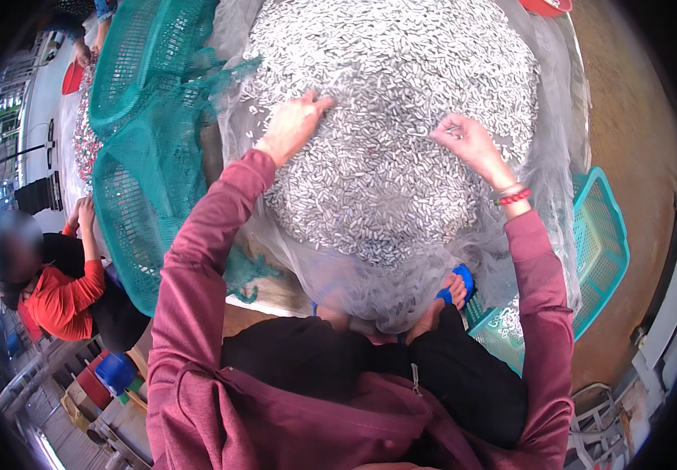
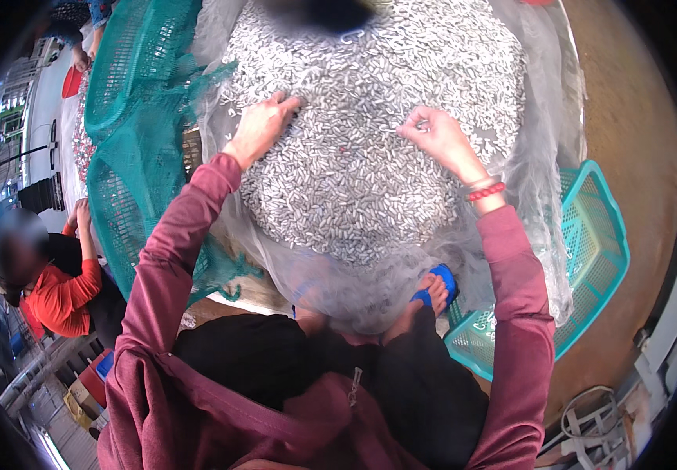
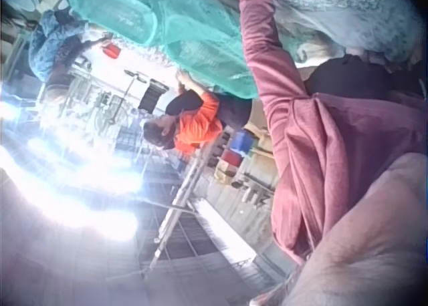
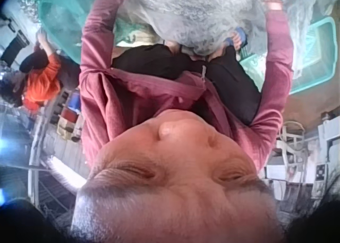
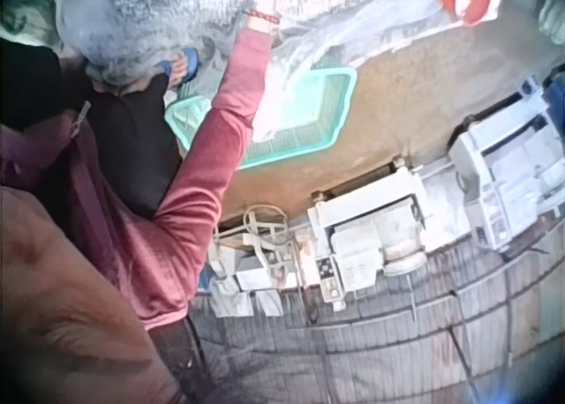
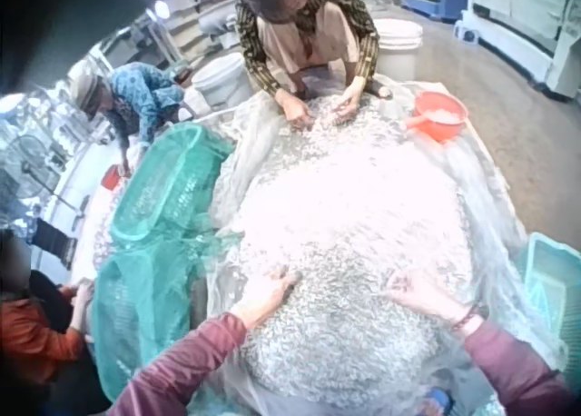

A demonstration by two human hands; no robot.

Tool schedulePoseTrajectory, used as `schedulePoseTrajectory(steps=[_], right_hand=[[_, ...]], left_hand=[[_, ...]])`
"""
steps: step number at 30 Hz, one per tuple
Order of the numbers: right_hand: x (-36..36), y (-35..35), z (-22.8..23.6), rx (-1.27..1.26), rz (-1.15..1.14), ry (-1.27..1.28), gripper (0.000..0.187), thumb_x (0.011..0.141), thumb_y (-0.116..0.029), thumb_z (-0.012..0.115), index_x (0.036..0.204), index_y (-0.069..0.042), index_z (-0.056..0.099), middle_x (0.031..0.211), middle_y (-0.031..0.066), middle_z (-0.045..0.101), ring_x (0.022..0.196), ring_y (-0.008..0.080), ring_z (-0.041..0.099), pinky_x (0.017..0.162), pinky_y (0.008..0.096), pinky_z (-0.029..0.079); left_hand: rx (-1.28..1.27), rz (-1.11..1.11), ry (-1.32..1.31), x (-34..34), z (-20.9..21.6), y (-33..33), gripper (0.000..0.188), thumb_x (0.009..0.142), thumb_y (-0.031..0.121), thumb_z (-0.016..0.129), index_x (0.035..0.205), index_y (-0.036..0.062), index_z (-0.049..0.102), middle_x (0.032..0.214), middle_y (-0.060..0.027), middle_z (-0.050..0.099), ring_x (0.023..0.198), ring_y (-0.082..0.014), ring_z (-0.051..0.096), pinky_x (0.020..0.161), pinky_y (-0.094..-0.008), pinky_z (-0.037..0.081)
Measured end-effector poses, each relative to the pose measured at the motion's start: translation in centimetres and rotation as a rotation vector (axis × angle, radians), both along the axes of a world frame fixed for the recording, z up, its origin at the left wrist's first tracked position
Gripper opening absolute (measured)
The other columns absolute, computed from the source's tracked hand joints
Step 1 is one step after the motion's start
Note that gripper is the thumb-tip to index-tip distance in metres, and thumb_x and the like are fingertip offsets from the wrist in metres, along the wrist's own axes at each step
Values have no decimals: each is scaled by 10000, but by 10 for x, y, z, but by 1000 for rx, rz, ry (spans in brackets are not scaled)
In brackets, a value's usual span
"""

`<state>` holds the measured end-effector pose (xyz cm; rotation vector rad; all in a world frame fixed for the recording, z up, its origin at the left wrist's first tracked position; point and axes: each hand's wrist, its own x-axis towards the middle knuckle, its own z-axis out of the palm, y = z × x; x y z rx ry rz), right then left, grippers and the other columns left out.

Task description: The person sits on the floor and sorts small silver metal rings from a large pile on a plastic sheet. They pick up handfuls of rings, separate them, and place them into a green basket. Another person is visible in the background performing a similar task.

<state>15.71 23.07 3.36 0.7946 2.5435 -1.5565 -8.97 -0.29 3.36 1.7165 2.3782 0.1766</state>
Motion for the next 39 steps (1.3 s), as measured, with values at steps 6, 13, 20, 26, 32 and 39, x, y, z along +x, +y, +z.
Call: schedulePoseTrajectory(steps=[6, 13, 20, 26, 32, 39], right_hand=[[-20, -33, -33, 652, 374, 3, 197, 834, -145, 590, 997, -39, 560, 729, 154, 634, 767, 326, 642, 646, 465, 469], [23, -28, -31, 555, 336, -242, 173, 794, -153, 606, 899, -21, 568, 790, 153, 626, 801, 340, 622, 682, 466, 472], [37, -12, -5, 8, -2, -219, 246, 789, -281, 693, 874, -61, 623, 714, 83, 597, 642, 193, 555, 623, 348, 450], [-3, -32, -2, -47, 97, -83, 233, 794, -269, 693, 943, -93, 666, 766, 92, 630, 725, 199, 598, 678, 337, 476], [-37, -74, -27, 601, 566, 85, 162, 847, -116, 570, 973, -118, 673, 817, 120, 657, 793, 263, 672, 670, 381, 538], [-30, -88, -33, 705, 581, -26, 89, 816, -42, 535, 896, -15, 562, 763, 152, 640, 725, 292, 665, 592, 403, 524]], left_hand=[[58, -251, -203, 74, -15, 36, 289, 857, 146, 602, 1127, 237, 654, 907, -99, 630, 723, -276, 664, 633, -397, 543], [-86, -386, -91, 94, -29, 78, 213, 837, 98, 574, 1023, 132, 671, 885, -119, 659, 793, -286, 681, 651, -399, 540], [-621, -345, -130, 67, 5, 64, 147, 807, 57, 573, 869, 26, 703, 871, -142, 700, 861, -298, 686, 740, -393, 537], [-539, -384, -631, -1, 60, 18, 246, 719, -40, 520, 851, 64, 699, 807, -117, 667, 757, -256, 628, 690, -370, 476], [-407, -195, -767, -4, 60, 1, 257, 785, 22, 566, 985, 103, 705, 679, -65, 566, 633, -150, 495, 618, -324, 410], [-521, -137, -834, -19, 53, -3, 302, 801, 265, 712, 1041, 82, 707, 945, -86, 717, 906, -210, 656, 798, -344, 485]])
